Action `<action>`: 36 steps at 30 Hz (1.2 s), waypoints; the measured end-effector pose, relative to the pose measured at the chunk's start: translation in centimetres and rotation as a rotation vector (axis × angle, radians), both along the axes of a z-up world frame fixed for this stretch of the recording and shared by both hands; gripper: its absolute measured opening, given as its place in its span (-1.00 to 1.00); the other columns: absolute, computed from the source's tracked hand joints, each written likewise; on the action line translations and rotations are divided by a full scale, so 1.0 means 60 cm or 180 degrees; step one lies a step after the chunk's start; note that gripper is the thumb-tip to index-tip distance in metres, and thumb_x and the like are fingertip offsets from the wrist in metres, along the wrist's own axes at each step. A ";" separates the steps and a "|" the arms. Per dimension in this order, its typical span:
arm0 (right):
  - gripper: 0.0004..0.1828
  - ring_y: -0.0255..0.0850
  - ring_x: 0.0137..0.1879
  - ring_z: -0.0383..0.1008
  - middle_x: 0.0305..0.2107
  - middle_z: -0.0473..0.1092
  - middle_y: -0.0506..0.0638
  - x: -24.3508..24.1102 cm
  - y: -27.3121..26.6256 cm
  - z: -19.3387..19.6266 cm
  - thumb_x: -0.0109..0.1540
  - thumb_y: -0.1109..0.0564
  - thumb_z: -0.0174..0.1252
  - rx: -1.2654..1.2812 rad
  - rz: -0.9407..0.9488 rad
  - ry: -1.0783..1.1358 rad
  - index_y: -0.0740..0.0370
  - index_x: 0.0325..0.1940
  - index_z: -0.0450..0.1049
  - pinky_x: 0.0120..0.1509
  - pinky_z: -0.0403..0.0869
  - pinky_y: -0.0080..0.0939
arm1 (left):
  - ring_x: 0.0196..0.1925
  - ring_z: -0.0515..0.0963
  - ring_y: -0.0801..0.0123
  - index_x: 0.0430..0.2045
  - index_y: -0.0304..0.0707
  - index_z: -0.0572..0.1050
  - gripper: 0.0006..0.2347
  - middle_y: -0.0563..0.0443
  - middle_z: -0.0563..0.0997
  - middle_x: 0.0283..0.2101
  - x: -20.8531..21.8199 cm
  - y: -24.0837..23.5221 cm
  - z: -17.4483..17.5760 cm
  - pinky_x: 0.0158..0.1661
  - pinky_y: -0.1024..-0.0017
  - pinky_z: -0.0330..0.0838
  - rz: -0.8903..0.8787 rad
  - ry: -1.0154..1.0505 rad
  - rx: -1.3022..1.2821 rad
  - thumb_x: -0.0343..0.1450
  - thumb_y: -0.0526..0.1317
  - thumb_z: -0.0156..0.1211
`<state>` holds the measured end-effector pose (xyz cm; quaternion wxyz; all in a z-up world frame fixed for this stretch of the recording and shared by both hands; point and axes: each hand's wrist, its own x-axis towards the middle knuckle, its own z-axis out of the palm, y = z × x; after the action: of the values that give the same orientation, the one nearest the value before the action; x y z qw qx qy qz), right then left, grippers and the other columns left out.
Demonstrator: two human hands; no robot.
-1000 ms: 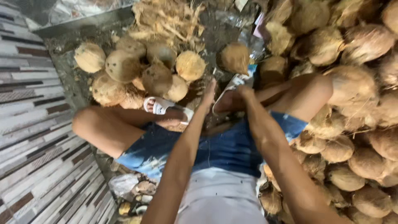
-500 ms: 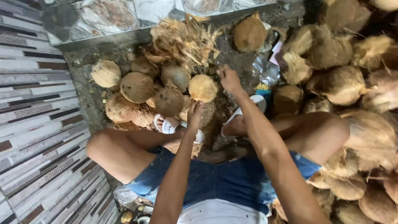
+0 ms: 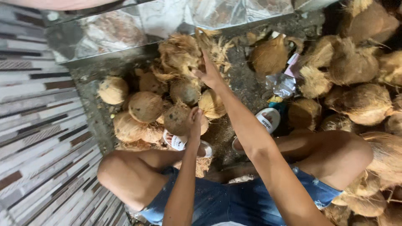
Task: The person sits cross-legged on a tiled floor and peels the fibrous husk off several coconuts by hand. They pull away strands of husk, rotate the coconuts to access different sides, and place the removed husk on the floor. The person repeatedly picks up new coconuts from a pile to continue the peeling process.
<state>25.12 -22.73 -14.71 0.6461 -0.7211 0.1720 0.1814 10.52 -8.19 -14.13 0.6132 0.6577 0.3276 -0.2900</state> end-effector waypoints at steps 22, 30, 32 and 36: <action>0.21 0.35 0.40 0.07 0.37 -0.05 0.26 -0.102 -0.270 -0.105 0.13 -0.14 0.42 -0.3805 -0.0914 0.1025 0.16 0.57 -0.27 0.41 0.29 0.37 | 0.50 -0.08 -0.22 0.46 -0.12 -0.15 -0.10 -0.36 -0.01 0.46 0.183 -0.369 -0.064 0.40 -0.19 -0.14 -0.1654 0.0422 -0.1043 0.34 0.36 0.07; 0.30 0.44 0.23 0.28 0.25 0.12 0.20 -0.134 -0.295 -0.120 -0.20 -0.03 0.51 -0.3397 -0.1288 0.0823 0.00 0.51 -0.05 0.23 0.44 0.37 | 0.54 -0.15 -0.06 0.46 -0.11 -0.17 -0.07 -0.27 -0.02 0.48 0.152 -0.345 -0.039 0.43 -0.08 -0.19 -0.1605 0.0498 -0.1019 0.30 0.43 -0.03; 0.40 0.30 0.16 0.45 0.15 0.27 0.12 -0.169 -0.283 -0.109 -0.22 -0.29 0.58 -0.3258 -0.1986 0.0725 -0.21 0.52 -0.12 0.24 0.48 0.28 | 0.49 0.04 -0.11 0.46 -0.12 -0.13 -0.10 -0.31 0.02 0.47 0.138 -0.326 -0.034 0.39 -0.12 -0.02 -0.1048 0.0232 -0.0977 0.33 0.39 0.04; 0.46 0.01 0.37 0.36 0.31 0.22 0.00 -0.235 -0.228 -0.056 -0.17 -0.37 0.77 -0.1891 -0.2338 0.0913 -0.37 0.52 -0.12 0.44 0.37 -0.07 | 0.49 -0.02 -0.23 0.45 -0.23 -0.14 -0.11 -0.36 0.01 0.45 0.094 -0.240 0.072 0.31 -0.18 0.08 -0.0490 0.0225 -0.1165 0.34 0.35 -0.01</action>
<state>11.03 -36.42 -18.06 0.4037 -0.7337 0.5463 -0.0178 16.19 -22.56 -9.78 0.6867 0.5478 0.2395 -0.4136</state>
